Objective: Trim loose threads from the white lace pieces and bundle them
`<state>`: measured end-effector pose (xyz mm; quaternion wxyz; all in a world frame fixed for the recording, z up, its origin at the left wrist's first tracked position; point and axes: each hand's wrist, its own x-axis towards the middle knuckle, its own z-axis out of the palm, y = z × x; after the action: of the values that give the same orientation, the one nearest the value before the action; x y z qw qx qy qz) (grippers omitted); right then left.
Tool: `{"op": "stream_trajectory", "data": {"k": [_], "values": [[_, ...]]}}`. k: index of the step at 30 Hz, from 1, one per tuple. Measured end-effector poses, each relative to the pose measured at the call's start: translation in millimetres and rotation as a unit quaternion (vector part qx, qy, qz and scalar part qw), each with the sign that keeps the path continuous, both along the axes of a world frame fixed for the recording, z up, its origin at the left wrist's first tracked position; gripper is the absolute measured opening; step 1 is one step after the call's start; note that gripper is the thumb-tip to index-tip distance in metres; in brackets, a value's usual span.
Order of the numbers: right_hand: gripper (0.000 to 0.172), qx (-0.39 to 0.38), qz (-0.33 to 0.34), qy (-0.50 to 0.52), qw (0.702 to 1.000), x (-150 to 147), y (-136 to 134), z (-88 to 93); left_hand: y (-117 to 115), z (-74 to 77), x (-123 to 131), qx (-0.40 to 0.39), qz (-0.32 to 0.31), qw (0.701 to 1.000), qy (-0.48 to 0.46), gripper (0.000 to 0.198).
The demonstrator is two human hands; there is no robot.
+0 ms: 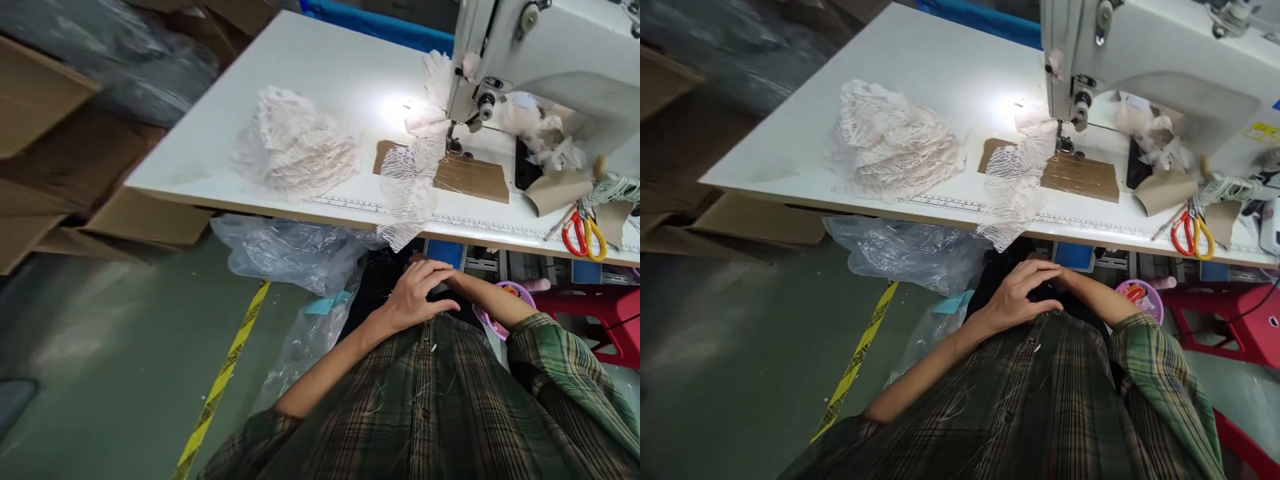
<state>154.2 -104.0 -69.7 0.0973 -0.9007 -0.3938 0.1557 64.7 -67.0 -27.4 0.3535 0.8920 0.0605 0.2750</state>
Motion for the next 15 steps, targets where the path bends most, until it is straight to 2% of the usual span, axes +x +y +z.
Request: {"op": "stream_trajectory", "data": {"k": [4, 6, 10, 13, 15], "values": [[0.032, 0.069, -0.023, 0.021, 0.997, -8, -13, -1.7, -15, -2.2, 35, -0.021, -0.066, 0.997, 0.020, 0.076], [0.033, 0.118, -0.029, 0.038, 0.992, -7, -16, -3.2, -21, -1.4, 45, -0.039, -0.105, 0.993, 0.026, 0.076], [0.023, 0.175, -0.043, 0.057, 0.982, -4, -26, -9.6, -29, -11.3, 53, -0.094, -0.131, 0.986, 0.051, 0.041], [0.024, 0.182, -0.063, 0.073, 0.979, -5, -34, -17.0, -28, -27.3, 52, -0.134, -0.099, 0.985, 0.040, 0.019], [0.027, 0.197, -0.079, 0.126, 0.969, -3, -35, -22.0, -22, -38.5, 47, -0.133, -0.057, 0.989, 0.032, 0.012]]}}
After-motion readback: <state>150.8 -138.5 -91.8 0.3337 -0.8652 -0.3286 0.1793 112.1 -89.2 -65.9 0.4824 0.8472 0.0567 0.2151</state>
